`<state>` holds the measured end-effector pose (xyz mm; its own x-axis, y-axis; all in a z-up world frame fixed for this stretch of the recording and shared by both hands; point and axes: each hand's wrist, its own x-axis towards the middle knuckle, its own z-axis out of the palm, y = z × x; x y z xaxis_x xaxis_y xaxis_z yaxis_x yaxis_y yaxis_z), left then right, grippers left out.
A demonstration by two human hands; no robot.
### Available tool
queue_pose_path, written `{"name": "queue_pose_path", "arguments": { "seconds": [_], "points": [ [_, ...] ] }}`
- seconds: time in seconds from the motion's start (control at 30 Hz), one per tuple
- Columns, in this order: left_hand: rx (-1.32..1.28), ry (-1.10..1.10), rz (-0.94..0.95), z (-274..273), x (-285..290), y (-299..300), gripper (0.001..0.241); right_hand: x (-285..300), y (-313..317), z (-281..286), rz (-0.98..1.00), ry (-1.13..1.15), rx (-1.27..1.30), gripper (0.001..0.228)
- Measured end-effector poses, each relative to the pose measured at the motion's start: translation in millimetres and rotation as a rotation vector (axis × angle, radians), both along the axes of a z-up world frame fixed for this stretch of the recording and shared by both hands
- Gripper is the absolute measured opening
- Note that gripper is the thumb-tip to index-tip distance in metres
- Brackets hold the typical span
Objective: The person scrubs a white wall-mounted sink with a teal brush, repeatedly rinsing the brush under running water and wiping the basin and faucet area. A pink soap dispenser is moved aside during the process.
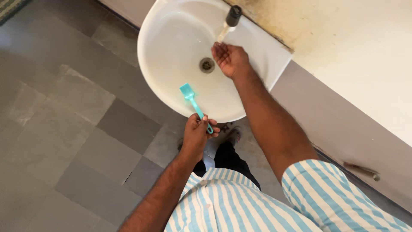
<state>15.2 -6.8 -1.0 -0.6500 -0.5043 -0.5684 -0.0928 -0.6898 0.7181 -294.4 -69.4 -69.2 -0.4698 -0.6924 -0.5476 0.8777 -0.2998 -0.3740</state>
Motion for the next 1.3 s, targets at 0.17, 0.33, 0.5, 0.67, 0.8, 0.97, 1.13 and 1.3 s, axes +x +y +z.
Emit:
{"name": "queue_pose_path", "arguments": {
  "seconds": [0.17,0.33,0.5,0.67,0.8,0.97,1.13,1.3],
  "points": [
    [-0.033,-0.033,-0.009,0,18,-12,0.021,8,-27,10,-0.066,-0.093,-0.05,0.023],
    [0.013,0.01,-0.05,-4,2,-10,0.022,14,14,25,0.261,-0.041,0.032,0.017],
    [0.06,0.051,-0.171,-6,-21,6,0.023,35,107,59,0.485,0.086,0.138,0.017],
    [0.126,0.013,-0.353,-7,-52,30,0.025,42,161,98,0.617,0.368,0.565,0.025],
    [0.11,0.026,-0.451,-7,-69,46,0.026,29,179,117,0.725,0.767,0.934,0.03],
    [0.1,0.029,-0.452,-8,-66,49,0.025,35,187,114,0.476,0.828,0.777,0.034],
    [0.08,0.03,-0.321,-11,-60,41,0.025,70,191,88,0.404,0.818,0.711,0.035],
    [0.042,0.01,-0.172,-10,-50,25,0.027,62,134,40,0.288,0.489,0.23,0.035]
  ]
}}
